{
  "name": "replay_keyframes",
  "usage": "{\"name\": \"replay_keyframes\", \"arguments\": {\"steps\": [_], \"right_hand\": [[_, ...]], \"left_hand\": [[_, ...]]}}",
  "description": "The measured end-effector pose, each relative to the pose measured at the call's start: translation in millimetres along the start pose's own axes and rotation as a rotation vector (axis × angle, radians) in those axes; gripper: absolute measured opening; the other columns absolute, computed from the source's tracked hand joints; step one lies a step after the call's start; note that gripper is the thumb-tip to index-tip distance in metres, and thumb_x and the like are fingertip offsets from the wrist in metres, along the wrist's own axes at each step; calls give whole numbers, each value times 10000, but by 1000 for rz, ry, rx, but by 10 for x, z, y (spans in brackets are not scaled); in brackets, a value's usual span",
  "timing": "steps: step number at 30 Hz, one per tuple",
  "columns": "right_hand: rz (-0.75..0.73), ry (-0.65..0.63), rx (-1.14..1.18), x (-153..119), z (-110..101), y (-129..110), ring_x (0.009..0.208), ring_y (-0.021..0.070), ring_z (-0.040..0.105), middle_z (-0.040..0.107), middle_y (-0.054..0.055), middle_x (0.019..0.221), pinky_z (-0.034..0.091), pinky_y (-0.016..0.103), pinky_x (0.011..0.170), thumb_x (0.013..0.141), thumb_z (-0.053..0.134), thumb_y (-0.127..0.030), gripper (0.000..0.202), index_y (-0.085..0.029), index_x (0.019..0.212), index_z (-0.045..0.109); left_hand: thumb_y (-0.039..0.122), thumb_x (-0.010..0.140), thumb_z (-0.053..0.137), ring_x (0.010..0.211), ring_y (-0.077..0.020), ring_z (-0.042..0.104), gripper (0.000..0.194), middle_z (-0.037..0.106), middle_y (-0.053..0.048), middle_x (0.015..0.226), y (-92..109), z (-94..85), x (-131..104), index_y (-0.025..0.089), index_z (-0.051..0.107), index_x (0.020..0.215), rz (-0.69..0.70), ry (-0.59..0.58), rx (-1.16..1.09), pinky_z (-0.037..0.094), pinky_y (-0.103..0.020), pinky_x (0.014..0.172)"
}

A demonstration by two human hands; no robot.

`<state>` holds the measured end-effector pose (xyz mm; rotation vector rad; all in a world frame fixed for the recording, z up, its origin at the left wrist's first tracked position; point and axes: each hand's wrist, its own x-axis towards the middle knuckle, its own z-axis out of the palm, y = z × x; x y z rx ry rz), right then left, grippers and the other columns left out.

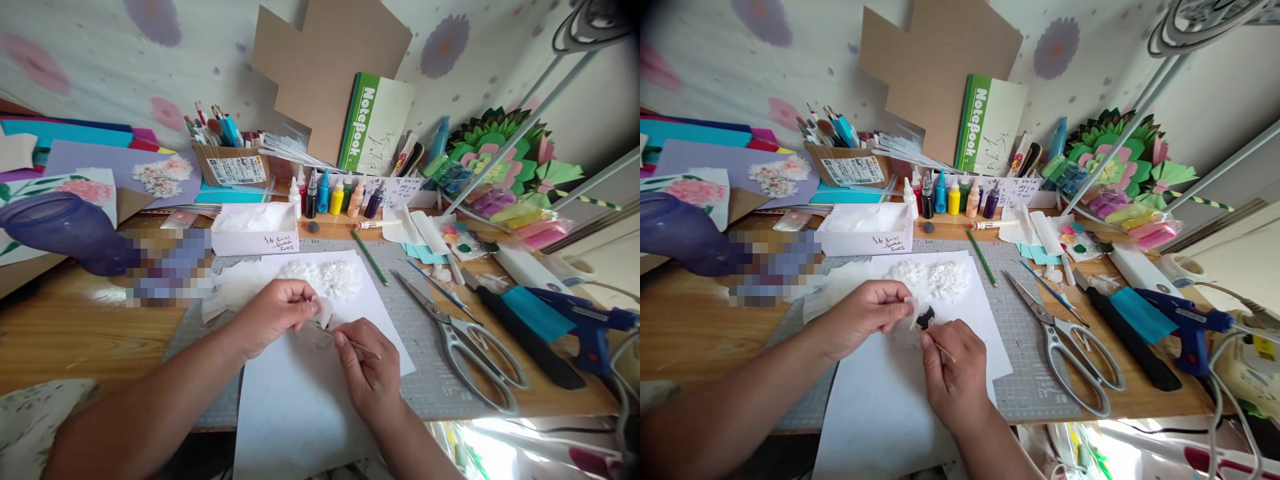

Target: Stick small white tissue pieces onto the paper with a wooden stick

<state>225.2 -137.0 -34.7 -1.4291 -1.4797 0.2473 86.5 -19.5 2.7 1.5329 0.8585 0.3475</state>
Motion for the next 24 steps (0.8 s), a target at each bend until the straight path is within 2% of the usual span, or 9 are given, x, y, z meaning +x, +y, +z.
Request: {"name": "replay_keyframes", "arguments": {"steps": [3, 6, 12, 16, 24], "right_hand": [[-23, -6, 3, 6, -7, -6, 593, 136, 506, 548, 0, 623, 377, 258, 553, 911, 460, -156, 189, -171, 795, 609], [-14, 19, 21, -5, -30, -9, 583, 134, 494, 537, -5, 618, 363, 260, 546, 903, 466, -138, 181, -174, 791, 603], [-8, 152, 142, -63, -82, -16, 624, 143, 525, 565, 5, 691, 405, 280, 572, 899, 443, -103, 175, -193, 904, 593], [-22, 122, 93, -31, -50, -17, 642, 144, 544, 586, 13, 711, 422, 272, 571, 902, 448, -107, 171, -190, 927, 596], [-9, -2, -66, 44, 32, 0, 623, 143, 539, 600, 14, 669, 411, 257, 558, 927, 443, -148, 199, -179, 820, 608]], "left_hand": [[406, 760, 553, 459, -96, 399, 249, 469, 51, 480, -157, 51, 87, 175, 527, 673, -75, -45, 230, 277, -225, 451], [370, 774, 543, 480, -104, 419, 219, 496, 48, 510, -232, 38, 102, 182, 533, 660, -55, 15, 406, 276, -217, 443], [386, 799, 531, 509, -117, 456, 236, 533, 42, 548, -246, 19, 75, 191, 545, 667, -28, 47, 508, 288, -214, 451], [385, 792, 540, 522, -125, 462, 227, 539, 36, 560, -249, 26, 81, 192, 553, 671, 0, 76, 544, 289, -219, 464], [329, 791, 521, 546, -126, 466, 185, 535, 37, 576, -256, 35, 75, 197, 529, 662, 31, 91, 597, 289, -222, 480]]}}
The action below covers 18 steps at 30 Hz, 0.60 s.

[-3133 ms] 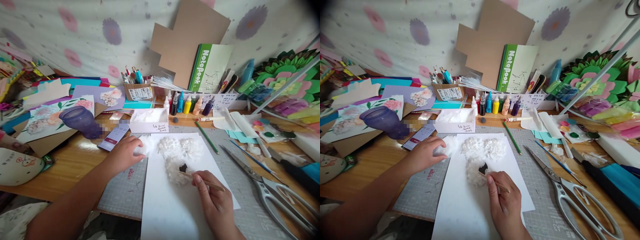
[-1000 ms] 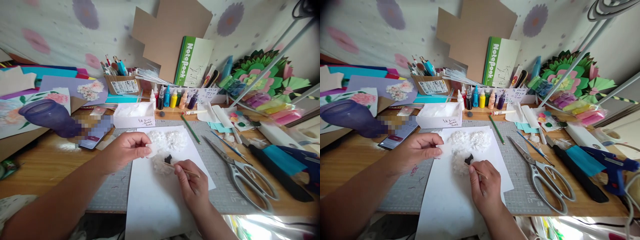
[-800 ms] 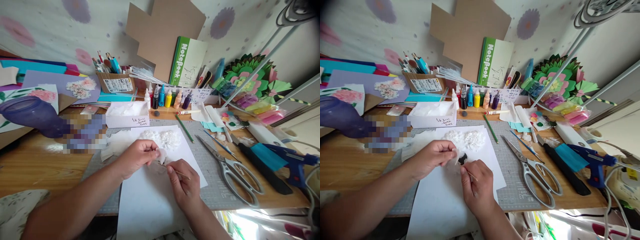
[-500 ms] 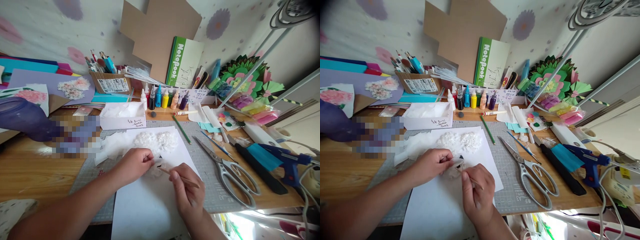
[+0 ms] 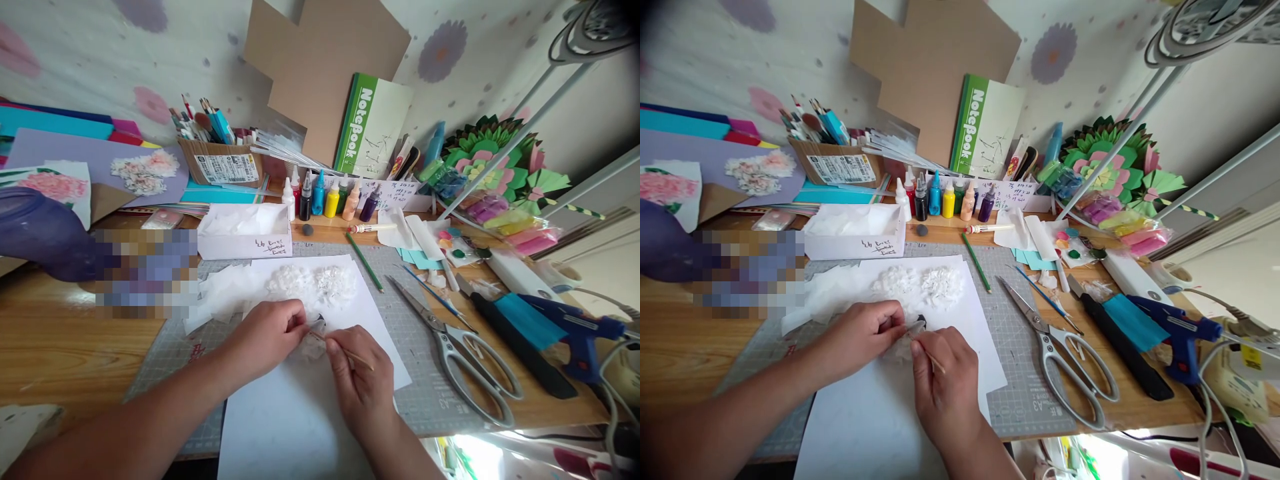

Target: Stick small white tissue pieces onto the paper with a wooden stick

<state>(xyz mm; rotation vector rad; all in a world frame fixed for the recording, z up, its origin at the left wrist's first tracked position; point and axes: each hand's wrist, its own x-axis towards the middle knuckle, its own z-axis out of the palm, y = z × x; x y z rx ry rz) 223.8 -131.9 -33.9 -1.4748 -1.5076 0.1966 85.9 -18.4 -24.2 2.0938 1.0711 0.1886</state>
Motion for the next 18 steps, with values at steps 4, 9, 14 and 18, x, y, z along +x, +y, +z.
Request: {"name": "replay_keyframes", "arguments": {"steps": [4, 9, 14, 18], "right_hand": [[-110, -43, -77, 27, 48, -19, 610, 155, 517, 594, 31, 664, 405, 258, 532, 916, 446, -117, 186, -160, 811, 593], [-104, -36, -57, -1, 39, -28, 630, 156, 526, 607, 37, 686, 420, 259, 550, 910, 449, -98, 178, -158, 848, 605], [91, 172, -33, -54, -28, 28, 617, 138, 578, 612, 15, 690, 441, 248, 567, 938, 447, -186, 186, -181, 840, 605], [188, 150, -66, -42, -20, 56, 579, 141, 589, 618, 4, 653, 435, 245, 541, 946, 450, -259, 230, -188, 799, 611]], "left_hand": [[312, 798, 516, 546, -123, 468, 166, 540, 41, 577, -21, -2, -6, 199, 532, 676, 14, 6, -36, 310, -223, 495], [324, 800, 525, 544, -121, 468, 166, 540, 46, 576, -39, -6, -15, 202, 533, 688, 7, -2, -39, 313, -221, 489], [322, 809, 505, 523, -126, 492, 151, 560, 45, 576, -54, -1, -28, 209, 536, 712, -32, -27, -72, 316, -224, 473], [337, 806, 502, 554, -138, 525, 154, 580, 39, 591, -81, -70, -79, 209, 529, 725, -41, -53, -162, 356, -233, 503]]}}
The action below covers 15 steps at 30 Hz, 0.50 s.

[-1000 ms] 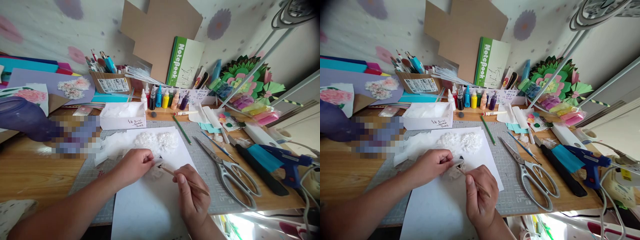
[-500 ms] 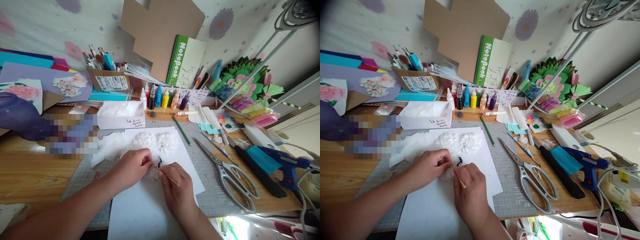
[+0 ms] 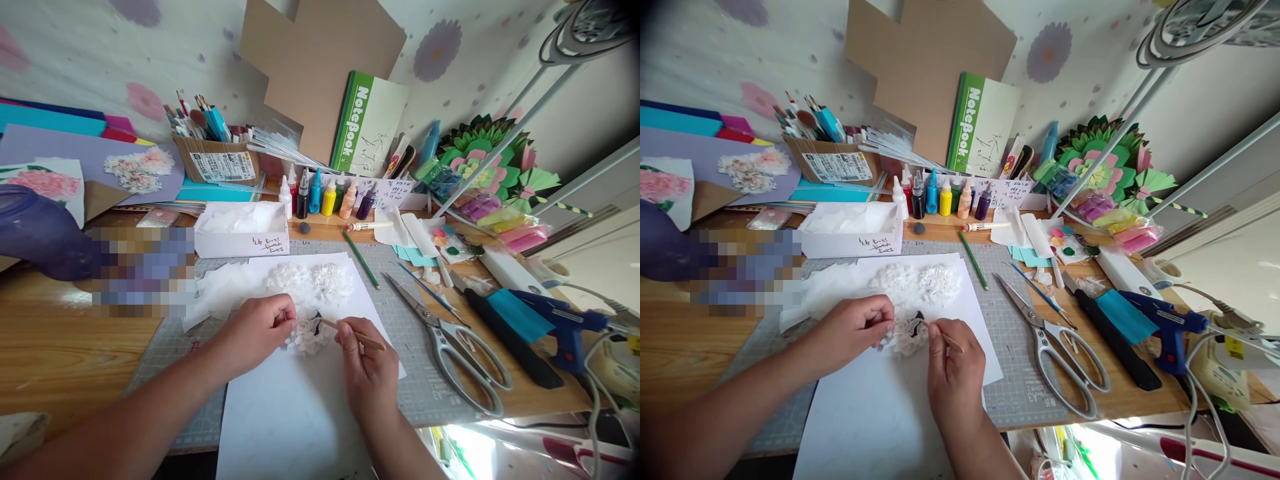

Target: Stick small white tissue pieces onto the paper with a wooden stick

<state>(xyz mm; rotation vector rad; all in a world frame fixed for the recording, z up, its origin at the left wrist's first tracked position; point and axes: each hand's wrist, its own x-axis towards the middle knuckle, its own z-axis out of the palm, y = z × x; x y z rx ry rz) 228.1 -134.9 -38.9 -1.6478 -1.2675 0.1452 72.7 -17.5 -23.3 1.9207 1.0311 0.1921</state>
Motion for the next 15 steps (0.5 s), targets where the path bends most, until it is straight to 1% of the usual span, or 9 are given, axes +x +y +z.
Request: {"name": "replay_keyframes", "arguments": {"steps": [2, 4, 6, 7, 9, 11, 13, 15], "right_hand": [[-10, -46, 46, 8, 7, -10, 571, 140, 585, 609, 3, 641, 428, 243, 531, 944, 451, -263, 249, -188, 765, 608], [-33, -76, 92, 12, 5, -25, 566, 138, 573, 596, 3, 631, 420, 243, 525, 942, 451, -253, 260, -188, 740, 601], [-56, -95, 120, 13, -1, -39, 571, 138, 564, 591, 4, 631, 415, 244, 527, 940, 453, -240, 253, -186, 740, 598], [-66, -103, 130, 11, -5, -45, 575, 138, 561, 590, 4, 633, 414, 244, 531, 939, 455, -235, 247, -186, 743, 597], [-70, -119, 143, 4, -11, -52, 584, 138, 562, 593, 4, 642, 415, 245, 544, 937, 462, -233, 236, -187, 747, 595], [-61, -132, 140, -9, -14, -51, 592, 142, 567, 598, 5, 653, 415, 249, 555, 938, 466, -240, 231, -191, 756, 598], [-57, -142, 125, -20, -13, -37, 592, 148, 572, 602, 5, 658, 418, 253, 556, 941, 465, -252, 230, -198, 769, 608], [-75, -147, 118, -27, -9, -16, 586, 146, 580, 608, 2, 662, 422, 246, 545, 939, 473, -258, 220, -205, 783, 618]], "left_hand": [[368, 807, 494, 549, -137, 514, 183, 571, 38, 583, -33, -111, -57, 209, 531, 725, -9, 24, -16, 363, -236, 511], [405, 803, 489, 531, -135, 490, 216, 553, 37, 565, -106, -286, -129, 211, 537, 721, -34, 94, 15, 354, -239, 505], [434, 794, 493, 518, -133, 468, 239, 539, 36, 557, -223, -503, -207, 210, 538, 721, -66, 204, 79, 341, -240, 499], [444, 797, 486, 498, -128, 447, 244, 546, 37, 572, -291, -616, -247, 213, 548, 748, -105, 258, 123, 323, -241, 483], [437, 786, 488, 536, -142, 475, 238, 558, 30, 593, -424, -823, -332, 210, 561, 773, -154, 395, 242, 331, -246, 508], [429, 777, 484, 600, -168, 526, 242, 592, 14, 642, -526, -982, -422, 205, 575, 784, -176, 478, 347, 365, -259, 556], [418, 764, 497, 672, -194, 573, 245, 637, -9, 752, -588, -1077, -506, 203, 598, 823, -175, 474, 415, 405, -276, 608], [397, 758, 518, 748, -210, 603, 268, 653, -35, 923, -622, -1110, -565, 206, 618, 917, -152, 400, 463, 439, -292, 665]]}}
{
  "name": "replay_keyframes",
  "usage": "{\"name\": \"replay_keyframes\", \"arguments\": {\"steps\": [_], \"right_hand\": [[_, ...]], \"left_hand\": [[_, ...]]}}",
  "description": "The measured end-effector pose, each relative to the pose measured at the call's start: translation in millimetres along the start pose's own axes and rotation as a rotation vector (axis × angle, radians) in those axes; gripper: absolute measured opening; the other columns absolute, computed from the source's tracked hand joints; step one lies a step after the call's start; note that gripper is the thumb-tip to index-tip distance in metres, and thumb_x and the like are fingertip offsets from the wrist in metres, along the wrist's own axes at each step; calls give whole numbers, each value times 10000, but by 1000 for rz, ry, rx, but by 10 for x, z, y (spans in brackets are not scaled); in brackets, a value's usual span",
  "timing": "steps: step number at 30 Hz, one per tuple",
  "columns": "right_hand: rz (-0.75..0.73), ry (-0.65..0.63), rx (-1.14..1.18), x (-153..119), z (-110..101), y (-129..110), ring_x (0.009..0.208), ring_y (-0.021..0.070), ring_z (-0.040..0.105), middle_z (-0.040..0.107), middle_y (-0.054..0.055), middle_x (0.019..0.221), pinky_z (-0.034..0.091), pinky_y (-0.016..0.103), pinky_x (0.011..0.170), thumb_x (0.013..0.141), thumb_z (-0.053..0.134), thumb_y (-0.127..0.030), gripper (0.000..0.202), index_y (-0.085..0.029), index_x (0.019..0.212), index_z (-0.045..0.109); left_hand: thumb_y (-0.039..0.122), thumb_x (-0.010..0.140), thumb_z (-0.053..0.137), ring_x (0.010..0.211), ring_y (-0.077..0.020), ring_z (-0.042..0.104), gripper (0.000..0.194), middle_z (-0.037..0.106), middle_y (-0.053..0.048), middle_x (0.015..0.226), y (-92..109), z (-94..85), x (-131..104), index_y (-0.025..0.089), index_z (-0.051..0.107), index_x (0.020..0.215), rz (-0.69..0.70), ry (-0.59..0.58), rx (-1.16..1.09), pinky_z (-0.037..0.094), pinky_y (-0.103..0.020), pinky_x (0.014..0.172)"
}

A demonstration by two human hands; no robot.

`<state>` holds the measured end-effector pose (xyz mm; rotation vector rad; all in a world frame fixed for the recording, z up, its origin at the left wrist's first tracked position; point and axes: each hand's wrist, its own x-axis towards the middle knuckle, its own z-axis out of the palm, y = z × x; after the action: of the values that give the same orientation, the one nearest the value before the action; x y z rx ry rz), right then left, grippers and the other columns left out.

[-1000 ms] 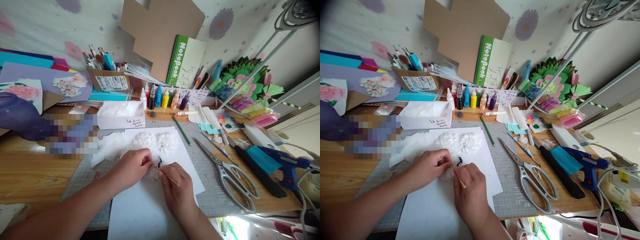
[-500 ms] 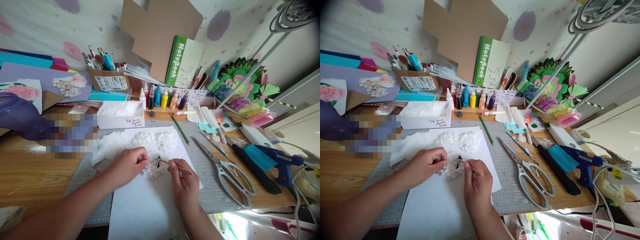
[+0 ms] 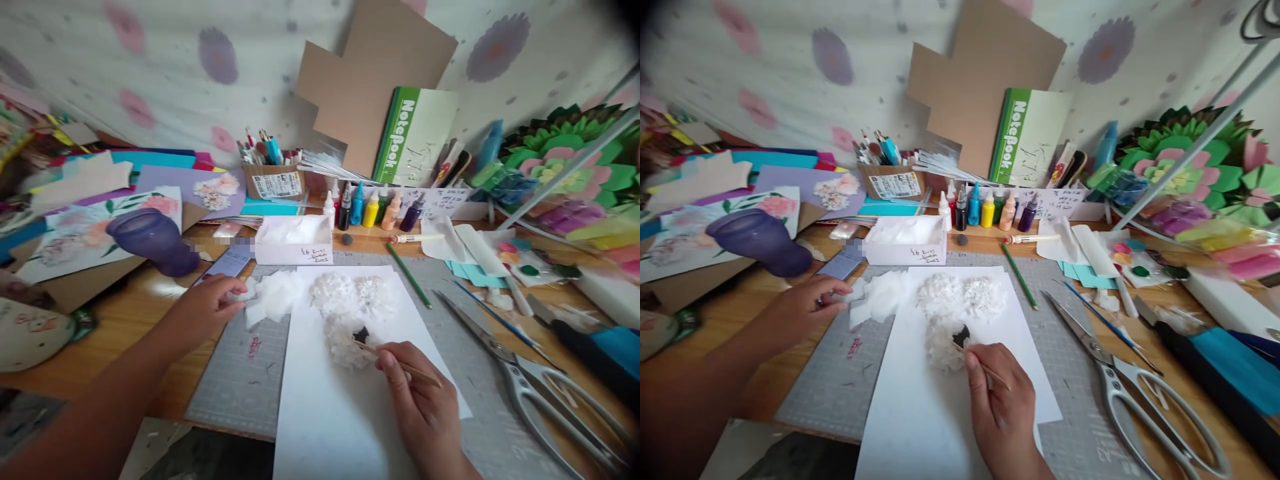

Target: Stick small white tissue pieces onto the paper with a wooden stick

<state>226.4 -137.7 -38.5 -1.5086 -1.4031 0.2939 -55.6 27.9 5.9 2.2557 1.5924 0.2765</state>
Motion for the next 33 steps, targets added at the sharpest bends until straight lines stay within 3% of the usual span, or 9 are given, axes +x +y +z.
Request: {"name": "replay_keyframes", "arguments": {"steps": [4, 8, 13, 15, 17, 21, 28, 33], "right_hand": [[-25, -7, -25, -6, -2, 11, 579, 142, 599, 624, -1, 677, 431, 234, 529, 933, 488, -274, 215, -212, 779, 626], [29, 10, -47, -18, 2, -36, 590, 145, 597, 624, -2, 682, 434, 236, 556, 936, 477, -295, 233, -214, 773, 624], [25, 23, -61, -18, 11, -42, 571, 144, 582, 614, -6, 664, 421, 236, 547, 939, 469, -304, 251, -212, 758, 616], [-17, 15, -53, -18, 7, -20, 569, 133, 579, 608, -17, 658, 411, 227, 541, 936, 481, -280, 218, -214, 774, 611], [-54, 5, -43, -22, 1, 4, 572, 124, 575, 602, -25, 658, 403, 221, 539, 935, 487, -255, 190, -216, 791, 606], [-74, -7, -24, -33, 0, 28, 575, 119, 563, 595, -30, 667, 400, 220, 545, 936, 486, -223, 171, -217, 808, 599], [-86, -2, 15, -19, 18, 23, 585, 120, 546, 585, -25, 672, 394, 226, 548, 927, 496, -191, 146, -208, 825, 599], [-119, -7, 47, 2, 11, -8, 618, 125, 540, 568, -11, 666, 397, 237, 573, 912, 495, -135, 146, -187, 850, 617]], "left_hand": [[367, 801, 518, 915, -228, 598, 319, 584, -60, 1159, 23, 60, -48, 216, 593, 1073, 136, -79, 85, 453, -331, 819], [345, 794, 584, 1119, -258, 501, 340, 555, -68, 1181, 173, 189, -48, 213, 576, 1108, 235, -33, 112, 405, -367, 948], [108, 826, 461, 1131, -245, 473, 373, 522, -43, 1220, 306, 290, 37, 273, 601, 1129, 387, 8, 221, 380, -385, 956], [86, 820, 454, 1133, -249, 462, 361, 516, -34, 1228, 311, 299, 98, 283, 635, 1062, 434, 2, 244, 374, -391, 947], [128, 824, 495, 1113, -253, 460, 229, 531, -33, 1193, 307, 297, 156, 254, 657, 925, 462, -4, 243, 371, -391, 928], [180, 844, 496, 1034, -239, 477, 138, 565, -28, 1085, 319, 256, 225, 207, 607, 767, 493, -19, 223, 367, -387, 878], [259, 798, 557, 870, -182, 560, 133, 591, -27, 884, 475, 49, 266, 183, 639, 726, 438, -34, -152, 411, -310, 816], [318, 769, 623, 719, -139, 561, 154, 612, -4, 760, 906, 149, 241, 177, 669, 726, 354, -156, -484, 425, -257, 692]]}}
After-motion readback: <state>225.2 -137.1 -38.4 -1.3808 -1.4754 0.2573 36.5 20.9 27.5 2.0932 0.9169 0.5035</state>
